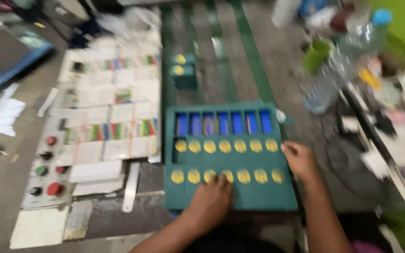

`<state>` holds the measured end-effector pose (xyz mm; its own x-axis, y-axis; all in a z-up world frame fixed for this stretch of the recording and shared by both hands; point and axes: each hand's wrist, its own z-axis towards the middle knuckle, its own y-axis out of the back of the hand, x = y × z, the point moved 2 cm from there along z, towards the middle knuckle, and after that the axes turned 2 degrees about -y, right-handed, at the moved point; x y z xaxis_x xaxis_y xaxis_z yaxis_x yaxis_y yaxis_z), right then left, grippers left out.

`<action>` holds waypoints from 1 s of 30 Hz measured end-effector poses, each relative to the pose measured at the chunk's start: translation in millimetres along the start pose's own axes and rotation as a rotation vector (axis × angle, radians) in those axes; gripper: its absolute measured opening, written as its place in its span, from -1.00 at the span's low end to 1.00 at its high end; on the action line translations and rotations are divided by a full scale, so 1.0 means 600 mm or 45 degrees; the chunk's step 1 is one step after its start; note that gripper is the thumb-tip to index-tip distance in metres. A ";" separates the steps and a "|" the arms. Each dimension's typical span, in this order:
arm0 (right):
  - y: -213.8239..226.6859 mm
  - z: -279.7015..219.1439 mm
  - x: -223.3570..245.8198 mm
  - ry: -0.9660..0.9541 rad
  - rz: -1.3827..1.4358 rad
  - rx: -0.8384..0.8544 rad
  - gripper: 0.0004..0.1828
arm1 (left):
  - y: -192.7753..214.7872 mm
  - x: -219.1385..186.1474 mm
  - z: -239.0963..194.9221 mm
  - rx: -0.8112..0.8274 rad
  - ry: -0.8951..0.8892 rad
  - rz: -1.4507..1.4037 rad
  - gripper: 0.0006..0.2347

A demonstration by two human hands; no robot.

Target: The person organizes small product inserts into a green tray by hand, picking them from stacks and placing them into individual slots.

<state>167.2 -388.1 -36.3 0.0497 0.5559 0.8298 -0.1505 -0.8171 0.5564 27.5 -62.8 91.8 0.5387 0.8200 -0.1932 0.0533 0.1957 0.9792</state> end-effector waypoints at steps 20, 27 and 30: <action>0.003 -0.017 0.114 -0.373 -0.729 0.105 -0.48 | -0.145 0.002 0.324 -0.438 0.120 -0.025 -0.47; -0.018 -0.019 0.108 -0.306 -0.851 0.119 -0.45 | -0.096 -0.003 0.320 -0.212 0.099 -0.023 -0.47; -0.016 -0.027 0.126 -0.289 -0.804 0.056 -0.41 | -0.095 0.003 0.330 -0.211 0.105 -0.069 -0.64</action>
<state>156.6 -336.1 20.3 0.3223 0.8872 0.3301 0.0159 -0.3538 0.9352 191.8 -179.1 47.6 0.4675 0.8459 -0.2568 -0.0625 0.3214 0.9449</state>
